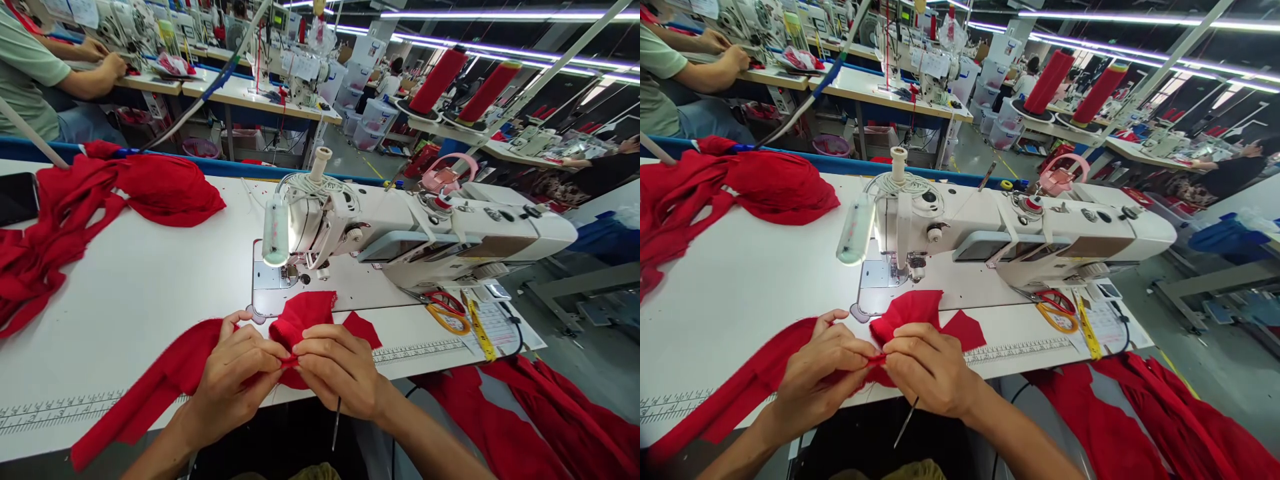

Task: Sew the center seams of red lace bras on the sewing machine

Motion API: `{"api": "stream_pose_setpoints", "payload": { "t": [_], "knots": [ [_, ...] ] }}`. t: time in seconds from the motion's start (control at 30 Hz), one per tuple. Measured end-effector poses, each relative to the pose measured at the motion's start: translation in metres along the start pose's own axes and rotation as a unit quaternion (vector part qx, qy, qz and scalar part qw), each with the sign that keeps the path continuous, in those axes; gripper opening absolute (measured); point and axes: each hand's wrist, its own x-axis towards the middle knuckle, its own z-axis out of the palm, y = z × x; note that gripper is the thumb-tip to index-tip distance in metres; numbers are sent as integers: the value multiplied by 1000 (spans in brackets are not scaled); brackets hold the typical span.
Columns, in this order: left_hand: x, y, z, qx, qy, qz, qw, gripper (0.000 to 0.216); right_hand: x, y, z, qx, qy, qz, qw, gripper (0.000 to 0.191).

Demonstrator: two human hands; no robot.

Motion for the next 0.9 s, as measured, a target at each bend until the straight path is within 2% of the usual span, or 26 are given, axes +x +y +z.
{"api": "stream_pose_setpoints", "payload": {
  "t": [0.27, 0.5, 0.63, 0.73, 0.9],
  "knots": [
    [1, 1, 0, -16, 4, 2, 1000, 23, 1, -1, -1, -4, -18, 13, 1000, 20],
    [8, -2, -1, -83, 17, -129, 988, 9, 13, 6, 2, -84, -65, 19, 994, 22],
    [11, -5, -4, -117, 18, -207, 971, 6, 21, 13, 5, -109, -41, -25, 993, 20],
    [16, -5, -7, -148, 26, -258, 954, 7, 24, 15, 7, -125, -20, -89, 988, 14],
    [25, -7, -12, -183, -8, -288, 940, 10, 21, 19, 6, -170, -33, -176, 969, 10]
  ]
}}
